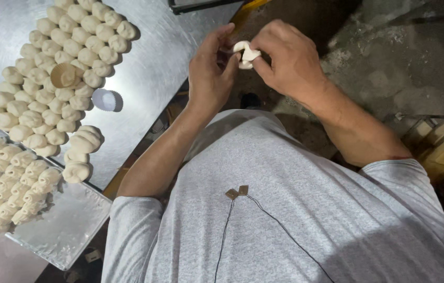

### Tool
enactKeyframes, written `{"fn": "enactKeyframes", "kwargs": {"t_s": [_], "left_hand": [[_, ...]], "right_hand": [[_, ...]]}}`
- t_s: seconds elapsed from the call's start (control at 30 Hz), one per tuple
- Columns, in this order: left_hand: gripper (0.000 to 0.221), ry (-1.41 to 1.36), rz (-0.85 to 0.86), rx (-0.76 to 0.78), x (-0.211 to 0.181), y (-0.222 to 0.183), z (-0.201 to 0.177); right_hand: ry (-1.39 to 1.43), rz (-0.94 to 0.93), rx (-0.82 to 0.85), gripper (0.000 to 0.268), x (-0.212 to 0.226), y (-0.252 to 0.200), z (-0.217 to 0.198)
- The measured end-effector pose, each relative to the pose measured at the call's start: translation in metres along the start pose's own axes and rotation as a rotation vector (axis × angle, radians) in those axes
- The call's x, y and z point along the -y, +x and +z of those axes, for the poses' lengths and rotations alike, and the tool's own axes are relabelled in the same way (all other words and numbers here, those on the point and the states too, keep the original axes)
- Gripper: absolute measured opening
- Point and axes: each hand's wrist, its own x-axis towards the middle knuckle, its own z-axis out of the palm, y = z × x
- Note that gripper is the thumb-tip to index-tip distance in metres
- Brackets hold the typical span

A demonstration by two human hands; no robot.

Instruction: The person fills pieces of dough with a mixture using a spoon and pleats them by hand to close the buns, placing them onto a tray.

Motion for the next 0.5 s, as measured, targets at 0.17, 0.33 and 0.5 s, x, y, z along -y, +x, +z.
{"fn": "enactKeyframes", "kwargs": {"t_s": [0.17, 0.33, 0.5], "left_hand": [[0.047, 0.018, 0.149, -0.049, 0.003, 0.024, 0.024], [0.046, -0.301, -0.158, -0.068, 0.014, 0.031, 0.062], [0.046, -0.073, -0.164, -0.098, 0.008, 0.036, 0.084]], "right_hand": [[0.041, -0.050, -0.080, 0.023, -0.043, 0.002, -0.017], [0.126, 0.007, 0.028, 0.018, -0.080, -0.005, -0.007], [0.081, -0.016, 0.095, 0.020, -0.099, -0.006, -0.007]]}}
